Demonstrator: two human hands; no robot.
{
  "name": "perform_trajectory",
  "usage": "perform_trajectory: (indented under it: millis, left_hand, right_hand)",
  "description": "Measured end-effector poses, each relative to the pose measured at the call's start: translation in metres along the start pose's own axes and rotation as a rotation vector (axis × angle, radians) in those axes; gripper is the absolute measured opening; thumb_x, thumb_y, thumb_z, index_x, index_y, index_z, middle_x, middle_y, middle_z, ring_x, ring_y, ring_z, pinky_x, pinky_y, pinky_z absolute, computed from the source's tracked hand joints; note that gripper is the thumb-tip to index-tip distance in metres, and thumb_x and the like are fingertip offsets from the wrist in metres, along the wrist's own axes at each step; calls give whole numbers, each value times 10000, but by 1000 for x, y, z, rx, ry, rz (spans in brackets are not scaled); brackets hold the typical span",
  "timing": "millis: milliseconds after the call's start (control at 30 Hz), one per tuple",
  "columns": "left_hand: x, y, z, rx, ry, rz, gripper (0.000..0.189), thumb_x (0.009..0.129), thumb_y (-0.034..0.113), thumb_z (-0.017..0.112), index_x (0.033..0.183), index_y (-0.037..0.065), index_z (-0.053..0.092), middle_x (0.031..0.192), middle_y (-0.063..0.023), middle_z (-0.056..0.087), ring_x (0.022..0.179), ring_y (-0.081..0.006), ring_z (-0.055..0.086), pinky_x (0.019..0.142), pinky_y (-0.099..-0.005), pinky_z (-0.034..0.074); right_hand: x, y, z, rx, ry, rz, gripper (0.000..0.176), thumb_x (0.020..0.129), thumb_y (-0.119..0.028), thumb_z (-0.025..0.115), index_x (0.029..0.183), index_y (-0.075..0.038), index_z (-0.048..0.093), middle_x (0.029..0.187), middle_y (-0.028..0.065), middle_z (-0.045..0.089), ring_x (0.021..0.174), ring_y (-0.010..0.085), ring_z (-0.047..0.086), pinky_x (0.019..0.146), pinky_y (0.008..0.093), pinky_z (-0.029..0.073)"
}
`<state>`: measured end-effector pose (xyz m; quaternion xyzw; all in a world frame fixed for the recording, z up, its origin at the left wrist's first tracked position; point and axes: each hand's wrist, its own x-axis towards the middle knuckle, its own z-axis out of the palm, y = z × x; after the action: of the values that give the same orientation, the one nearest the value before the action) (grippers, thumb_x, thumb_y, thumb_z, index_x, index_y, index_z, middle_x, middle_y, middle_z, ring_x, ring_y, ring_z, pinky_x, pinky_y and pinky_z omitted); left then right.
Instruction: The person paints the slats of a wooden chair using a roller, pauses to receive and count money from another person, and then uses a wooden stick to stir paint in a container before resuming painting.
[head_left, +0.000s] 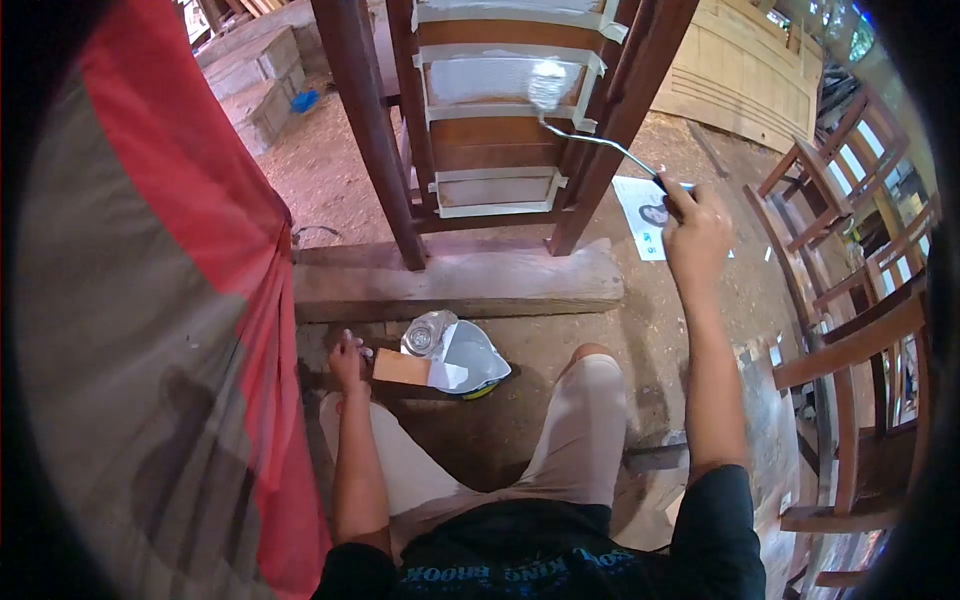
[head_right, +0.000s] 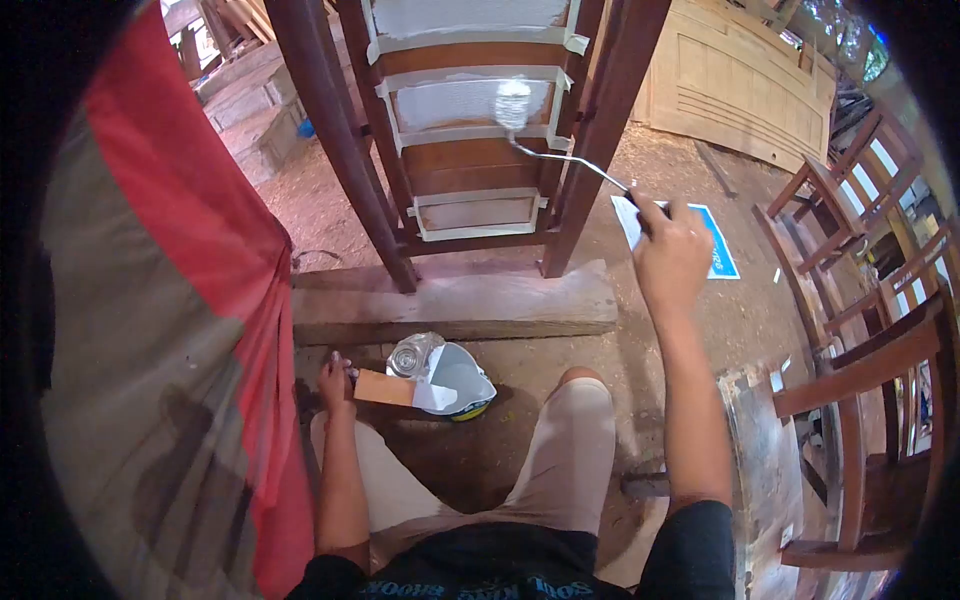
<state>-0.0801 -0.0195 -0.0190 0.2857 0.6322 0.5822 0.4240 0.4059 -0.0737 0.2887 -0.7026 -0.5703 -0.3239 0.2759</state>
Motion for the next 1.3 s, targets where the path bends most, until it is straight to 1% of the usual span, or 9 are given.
perform_trajectory:
  millis: [233, 367, 467, 767, 833, 867, 967, 1067, 1300]
  left_hand:
    - [1, -2, -2, -16, 8, -35, 396, 993, 379, 589, 842, 18, 646, 627, -42, 608, 498, -125, 552, 473, -286, 427]
    - [9, -10, -5, 46, -15, -44, 403, 994, 382, 584, 860, 10, 662, 642, -60, 636, 507, -128, 572, 480, -284, 435]
    - [4, -6, -1, 65, 17, -34, 401, 989, 392, 591, 825, 28, 638, 606, -26, 564, 502, -131, 536, 475, -291, 415]
    - [1, 1, -6, 123, 22, -33, 411, 977, 385, 600, 868, -3, 685, 643, -49, 616, 530, -134, 556, 506, -296, 432]
    - [10, -6, -8, 224, 44, 68, 368, 990, 347, 596, 874, 5, 671, 666, -58, 649, 525, -135, 581, 486, -298, 444]
    - [16, -13, -10, 275, 55, 118, 347, 996, 328, 594, 877, 9, 664, 678, -62, 666, 522, -136, 594, 477, -299, 451]
    - [23, -26, -11, -39, 0, -43, 340, 988, 327, 609, 888, 8, 672, 664, -51, 653, 514, -140, 586, 480, -303, 454]
    - [21, -25, -11, -66, -13, -57, 342, 976, 330, 628, 861, 11, 678, 642, -41, 637, 522, -143, 586, 484, -304, 455]
    - [16, -16, -6, 119, -15, -2, 375, 985, 366, 604, 811, 38, 652, 629, -43, 624, 508, -125, 557, 479, -291, 441]
  right_hand:
    - [-2, -11, 1, 11, 16, -47, 349, 778, -83, 693, 1094, -216, 755, 811, 84, 618, 799, 275, 604, 693, 422, 457]
    - [7, -33, 9, 85, 12, -92, 409, 759, -72, 689, 1132, -232, 744, 825, 84, 617, 804, 274, 606, 694, 421, 456]
    - [15, -55, 7, 113, 8, -113, 499, 716, -55, 688, 1171, -255, 731, 824, 82, 612, 800, 272, 605, 697, 425, 457]
    - [26, -82, 9, 129, 9, -170, 564, 679, -37, 689, 1191, -271, 722, 785, 73, 547, 795, 276, 588, 709, 422, 463]
    - [27, -83, 9, 126, 7, -174, 561, 683, -38, 688, 1192, -271, 721, 785, 74, 548, 796, 275, 591, 702, 419, 463]
    - [27, -83, 9, 124, 6, -176, 559, 685, -39, 688, 1192, -271, 721, 784, 74, 549, 796, 274, 592, 699, 418, 463]
    - [25, -75, 12, 141, -8, -139, 517, 703, -49, 692, 1172, -264, 732, 777, 78, 559, 786, 275, 597, 690, 423, 463]
    - [20, -58, 13, 135, 16, -109, 449, 730, -65, 696, 1135, -251, 747, 764, 85, 572, 768, 279, 600, 685, 429, 468]
    - [9, -9, 4, -16, -22, -30, 358, 773, -84, 710, 1100, -224, 757, 797, 94, 619, 782, 285, 616, 697, 427, 480]
